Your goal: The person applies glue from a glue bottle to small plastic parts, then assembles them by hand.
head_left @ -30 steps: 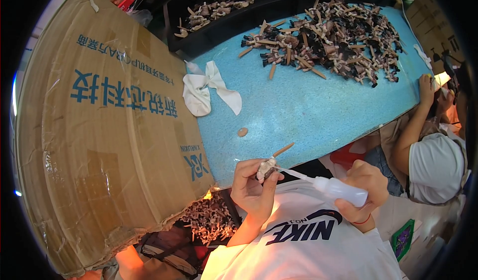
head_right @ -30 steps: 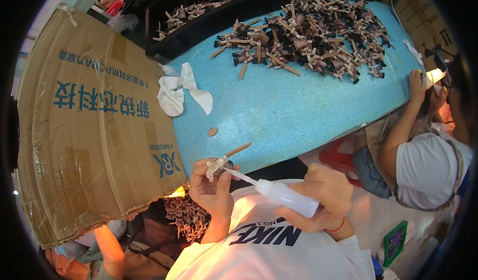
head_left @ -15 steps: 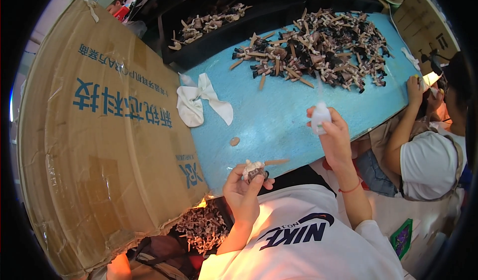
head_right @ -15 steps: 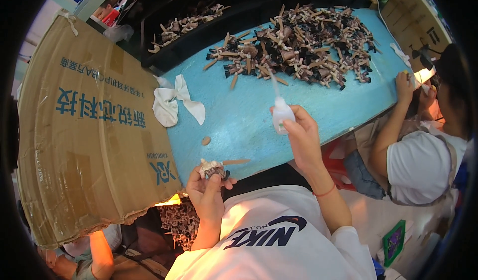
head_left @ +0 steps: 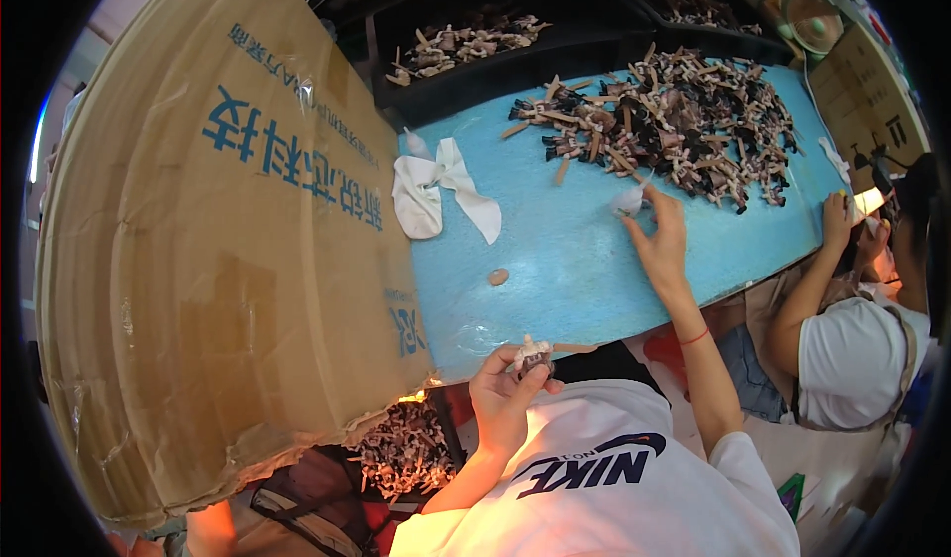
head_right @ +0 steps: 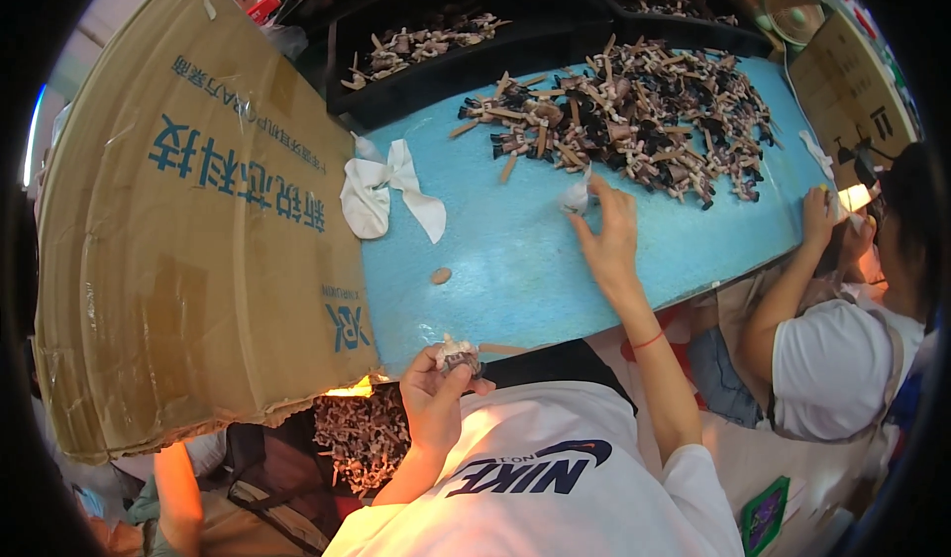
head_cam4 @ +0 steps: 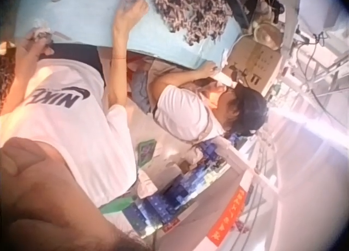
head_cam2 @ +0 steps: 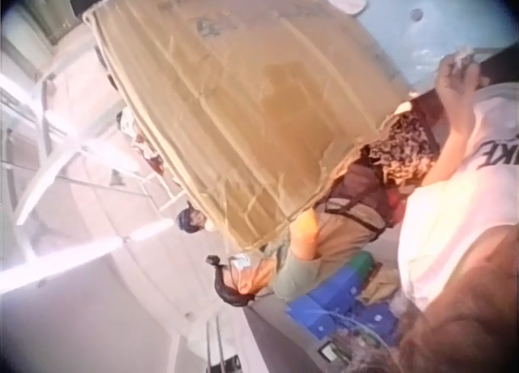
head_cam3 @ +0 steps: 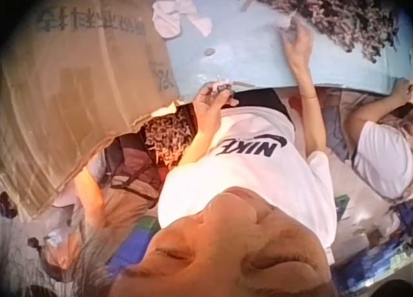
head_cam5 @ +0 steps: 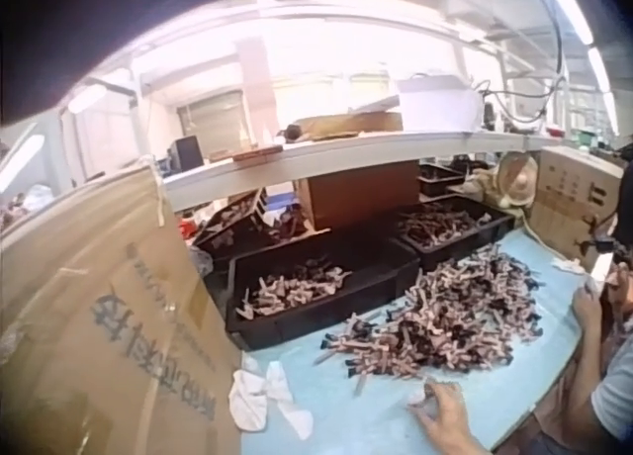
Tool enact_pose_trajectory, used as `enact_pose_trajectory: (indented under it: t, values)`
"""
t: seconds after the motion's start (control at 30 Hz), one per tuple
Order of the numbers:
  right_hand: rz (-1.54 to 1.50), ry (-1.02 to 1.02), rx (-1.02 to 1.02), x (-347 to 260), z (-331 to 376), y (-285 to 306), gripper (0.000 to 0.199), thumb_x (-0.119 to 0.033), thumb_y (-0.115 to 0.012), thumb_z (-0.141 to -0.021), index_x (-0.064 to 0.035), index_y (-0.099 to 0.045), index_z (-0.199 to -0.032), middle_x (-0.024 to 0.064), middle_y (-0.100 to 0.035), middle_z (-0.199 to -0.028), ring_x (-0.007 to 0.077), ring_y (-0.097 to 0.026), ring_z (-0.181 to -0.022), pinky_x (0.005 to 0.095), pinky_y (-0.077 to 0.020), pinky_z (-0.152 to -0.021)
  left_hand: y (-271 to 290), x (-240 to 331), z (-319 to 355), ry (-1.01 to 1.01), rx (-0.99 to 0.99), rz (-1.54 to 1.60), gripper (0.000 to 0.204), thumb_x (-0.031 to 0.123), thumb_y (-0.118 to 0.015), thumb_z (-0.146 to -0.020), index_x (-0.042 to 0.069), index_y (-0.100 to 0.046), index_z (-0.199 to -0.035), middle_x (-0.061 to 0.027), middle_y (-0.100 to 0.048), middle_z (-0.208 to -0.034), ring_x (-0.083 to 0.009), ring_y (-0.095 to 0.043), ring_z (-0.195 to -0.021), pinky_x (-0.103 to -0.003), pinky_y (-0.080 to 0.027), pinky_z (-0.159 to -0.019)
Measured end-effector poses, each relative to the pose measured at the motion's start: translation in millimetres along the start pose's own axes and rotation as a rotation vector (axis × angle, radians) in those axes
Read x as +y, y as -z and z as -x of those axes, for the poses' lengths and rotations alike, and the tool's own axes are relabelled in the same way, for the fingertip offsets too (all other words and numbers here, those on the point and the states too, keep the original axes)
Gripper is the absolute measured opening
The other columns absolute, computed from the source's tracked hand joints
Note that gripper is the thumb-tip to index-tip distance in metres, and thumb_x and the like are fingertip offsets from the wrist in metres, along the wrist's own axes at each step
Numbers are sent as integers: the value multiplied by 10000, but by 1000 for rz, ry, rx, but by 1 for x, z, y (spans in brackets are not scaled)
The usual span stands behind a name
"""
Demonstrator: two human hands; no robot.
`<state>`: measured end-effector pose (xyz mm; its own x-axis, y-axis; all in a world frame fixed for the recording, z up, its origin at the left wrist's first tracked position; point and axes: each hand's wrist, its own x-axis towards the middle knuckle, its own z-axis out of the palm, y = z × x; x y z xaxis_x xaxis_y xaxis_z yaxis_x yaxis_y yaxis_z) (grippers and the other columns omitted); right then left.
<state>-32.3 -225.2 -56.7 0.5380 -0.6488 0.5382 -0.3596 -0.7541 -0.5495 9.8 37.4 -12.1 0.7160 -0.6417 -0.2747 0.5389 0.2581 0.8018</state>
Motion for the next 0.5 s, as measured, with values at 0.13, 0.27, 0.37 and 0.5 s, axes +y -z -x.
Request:
enact_pose_trajectory:
  t: [0.13, 0.27, 0.37, 0.5]
  values:
    - [-43, -23, 79, -25, 15, 15, 335, 29, -654, -688, -23, -574, -1009, 131, -559, -942, 307, -560, -786, 362, -462, -674, 8, 1, 5, -34, 39, 5, 182, -30, -563, -809, -27, -524, -986, -139, -608, -924, -175, -617, -655, -349, -569, -632]
    - [-367, 292, -340, -88, 24, -12, 257, -53, -669, -701, -41, -597, -947, 93, -557, -782, 273, -562, -732, 357, -461, -582, 13, 6, 8, -40, 53, 35, 118, -44, -573, -809, -48, -535, -920, -128, -590, -910, -155, -586, -694, -316, -546, -636]
    - [-260, 390, -418, -105, 25, -44, 210, -127, -676, -720, -63, -626, -914, 81, -553, -771, 241, -560, -666, 351, -452, -535, 9, 10, 12, -71, 99, 8, 117, -49, -564, -811, -49, -532, -924, -128, -589, -903, -157, -586, -680, -308, -543, -636]
    - [-192, 392, -411, -102, 29, -57, 143, -130, -665, -737, -65, -641, -861, 73, -546, -707, 238, -562, -633, 338, -450, -517, 10, 12, 14, -81, 100, -7, 115, -50, -557, -815, -52, -526, -926, -127, -587, -893, -152, -585, -712, -298, -543, -643]
